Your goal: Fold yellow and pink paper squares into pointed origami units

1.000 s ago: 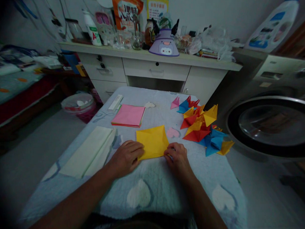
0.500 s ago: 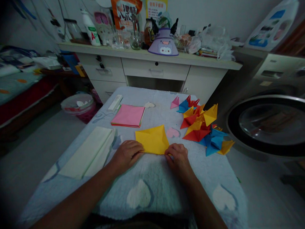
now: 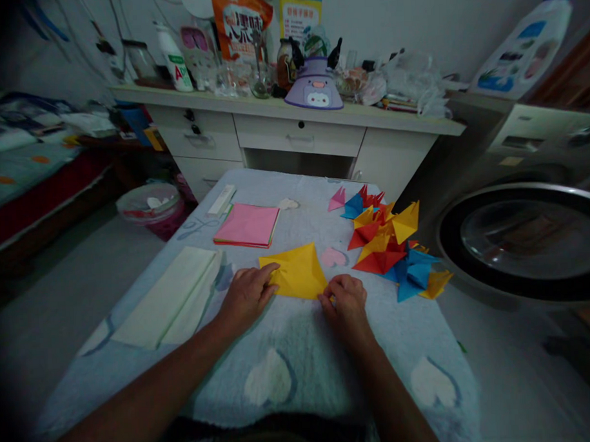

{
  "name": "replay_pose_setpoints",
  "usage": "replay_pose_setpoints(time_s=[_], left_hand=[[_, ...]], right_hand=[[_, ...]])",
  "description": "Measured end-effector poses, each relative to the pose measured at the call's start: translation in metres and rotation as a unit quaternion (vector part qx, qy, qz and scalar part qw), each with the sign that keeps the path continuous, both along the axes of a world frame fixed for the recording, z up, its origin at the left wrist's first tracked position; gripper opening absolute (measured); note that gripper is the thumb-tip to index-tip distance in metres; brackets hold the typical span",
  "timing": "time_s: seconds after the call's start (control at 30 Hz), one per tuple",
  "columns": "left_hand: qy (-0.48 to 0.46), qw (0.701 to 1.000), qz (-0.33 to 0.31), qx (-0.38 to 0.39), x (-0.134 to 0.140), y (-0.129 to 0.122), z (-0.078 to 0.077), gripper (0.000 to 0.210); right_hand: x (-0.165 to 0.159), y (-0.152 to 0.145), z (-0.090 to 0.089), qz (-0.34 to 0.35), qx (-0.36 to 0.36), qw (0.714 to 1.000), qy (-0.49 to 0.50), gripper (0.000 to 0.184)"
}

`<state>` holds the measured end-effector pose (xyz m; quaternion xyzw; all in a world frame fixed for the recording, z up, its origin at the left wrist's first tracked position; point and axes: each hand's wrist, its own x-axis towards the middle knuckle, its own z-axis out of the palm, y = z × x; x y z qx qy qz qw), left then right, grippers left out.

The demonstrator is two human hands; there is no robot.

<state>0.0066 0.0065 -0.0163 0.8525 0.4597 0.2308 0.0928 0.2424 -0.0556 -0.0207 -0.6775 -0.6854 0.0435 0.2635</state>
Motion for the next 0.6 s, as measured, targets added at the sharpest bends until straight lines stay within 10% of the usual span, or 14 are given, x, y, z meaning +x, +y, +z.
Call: replay_pose_setpoints(time_s=[0.4,0.6], left_hand=[[0.099,0.993,0.023,0.060,0.0046,-0.0055,0.0074,0.024],[0.091,0.986,-0.119,0.068,0.0015,-0.0061,0.0059,0.026]], right_hand=[[-0.0053,0.0029,0.0032,-0.047,-0.031,0.998,-0.015,0.009],[-0.0027,0.0053,-0.0031,-0.051,-0.032,0.998,-0.034,0.007]])
